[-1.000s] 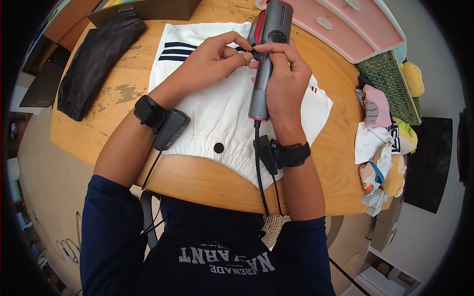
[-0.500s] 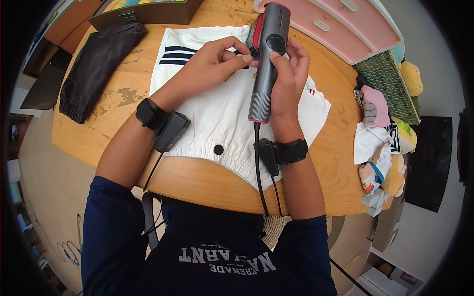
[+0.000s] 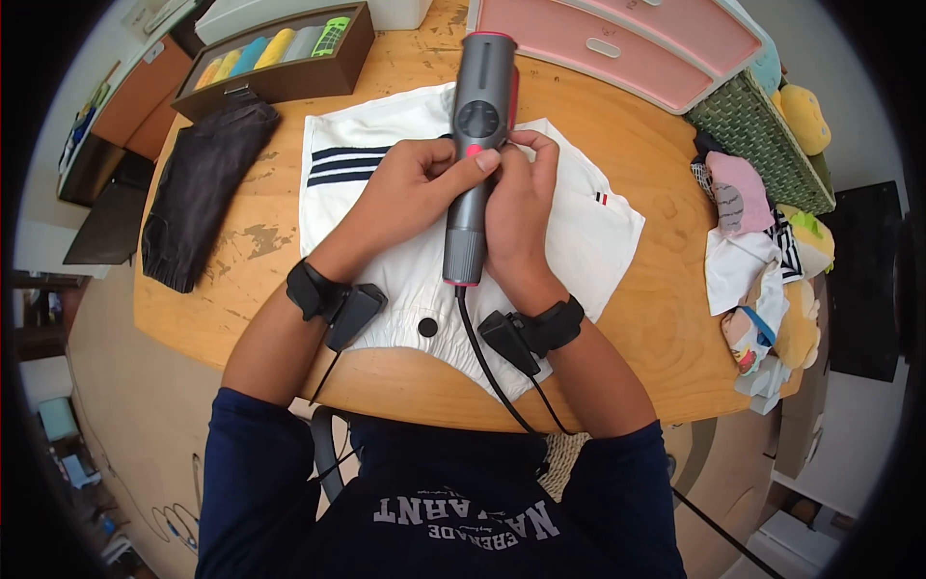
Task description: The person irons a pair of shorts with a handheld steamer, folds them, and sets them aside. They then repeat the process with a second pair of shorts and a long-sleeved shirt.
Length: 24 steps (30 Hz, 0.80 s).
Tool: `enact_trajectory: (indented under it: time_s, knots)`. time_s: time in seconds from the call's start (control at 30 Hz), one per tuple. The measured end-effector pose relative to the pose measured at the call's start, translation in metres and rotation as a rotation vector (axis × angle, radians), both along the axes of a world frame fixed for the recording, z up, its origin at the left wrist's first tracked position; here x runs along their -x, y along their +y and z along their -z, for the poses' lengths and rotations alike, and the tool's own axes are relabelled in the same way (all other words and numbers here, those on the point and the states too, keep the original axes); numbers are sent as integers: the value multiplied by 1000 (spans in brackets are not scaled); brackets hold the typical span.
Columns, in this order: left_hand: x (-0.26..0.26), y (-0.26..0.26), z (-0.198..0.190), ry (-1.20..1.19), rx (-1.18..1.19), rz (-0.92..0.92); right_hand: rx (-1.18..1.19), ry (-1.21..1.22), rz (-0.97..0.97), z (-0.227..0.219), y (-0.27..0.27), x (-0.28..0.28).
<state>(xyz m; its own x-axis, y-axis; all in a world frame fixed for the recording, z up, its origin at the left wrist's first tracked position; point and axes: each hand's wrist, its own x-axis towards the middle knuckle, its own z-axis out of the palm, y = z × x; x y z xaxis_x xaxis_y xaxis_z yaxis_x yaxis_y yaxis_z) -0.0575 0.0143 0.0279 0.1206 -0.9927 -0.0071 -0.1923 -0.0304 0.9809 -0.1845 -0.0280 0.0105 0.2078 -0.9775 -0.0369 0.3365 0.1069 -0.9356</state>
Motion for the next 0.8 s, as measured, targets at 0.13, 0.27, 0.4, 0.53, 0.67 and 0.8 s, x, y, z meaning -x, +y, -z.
enact_trajectory:
  time_s: [0.13,0.27,0.4,0.53,0.67,0.8]
  knots:
    - [12,4,-10,149,-94,-125,144,70,2,11,1,-5]
    - [18,7,-8,356,-162,-180,192,50,-33,13,-7,-4]
    - [22,7,-10,494,-157,-263,152,58,-61,13,-18,-5]
    - [28,11,-24,511,-53,-279,158,73,-87,4,-21,1]
    - [44,29,-45,603,114,-387,186,74,-31,12,-34,2]
    - [58,80,-62,556,193,-434,168,151,6,14,-56,10]
